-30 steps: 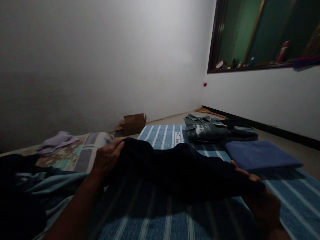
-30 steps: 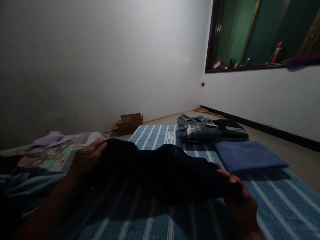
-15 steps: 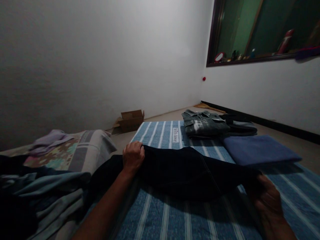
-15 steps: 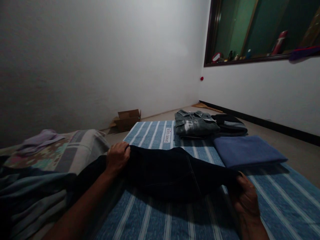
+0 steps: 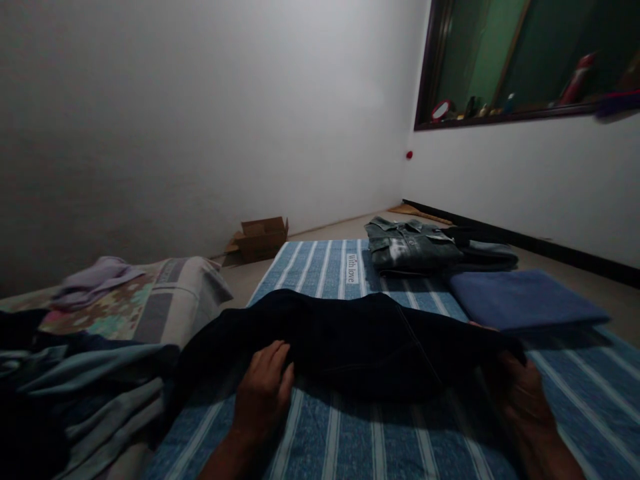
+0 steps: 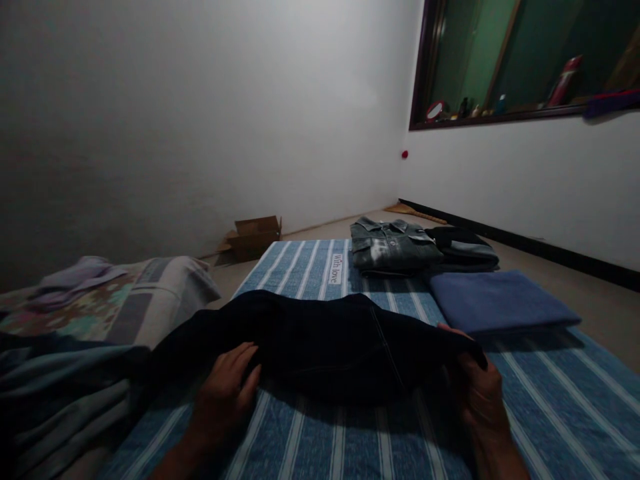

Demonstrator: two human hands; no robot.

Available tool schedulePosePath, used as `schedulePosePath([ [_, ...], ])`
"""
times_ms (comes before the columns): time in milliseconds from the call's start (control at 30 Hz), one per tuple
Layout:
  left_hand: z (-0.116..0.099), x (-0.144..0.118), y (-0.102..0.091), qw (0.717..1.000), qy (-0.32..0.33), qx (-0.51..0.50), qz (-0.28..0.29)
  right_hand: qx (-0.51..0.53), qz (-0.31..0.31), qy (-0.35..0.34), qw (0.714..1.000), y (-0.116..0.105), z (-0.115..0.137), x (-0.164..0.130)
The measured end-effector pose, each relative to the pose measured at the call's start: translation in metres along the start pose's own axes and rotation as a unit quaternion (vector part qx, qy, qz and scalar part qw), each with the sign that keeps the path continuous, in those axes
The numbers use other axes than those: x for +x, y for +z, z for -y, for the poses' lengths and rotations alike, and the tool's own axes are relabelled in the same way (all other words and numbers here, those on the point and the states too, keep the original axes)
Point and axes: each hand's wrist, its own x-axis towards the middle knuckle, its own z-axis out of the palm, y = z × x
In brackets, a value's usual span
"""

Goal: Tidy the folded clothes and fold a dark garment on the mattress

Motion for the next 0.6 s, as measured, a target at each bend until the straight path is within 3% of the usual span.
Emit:
schedulePosePath([
  [267, 0.021, -0.014, 0.019, 0.997, -0.03, 0.047, 0.047, -0.038, 0.005, 0.025, 0.999, 0.001, -0.003, -0.005],
  [433, 0.016, -0.005, 0.015, 0.988, -0.065, 0.074, 0.117, -0.025, -0.04, -0.003, 0.999, -0.011, -0.011, 0.003],
  [600, 0.006, 0.007, 0.011, 0.985, -0.073, 0.079, 0.137, -0.037, -0.064, -0.004, 0.997, -0.018, -0.014, 0.009],
])
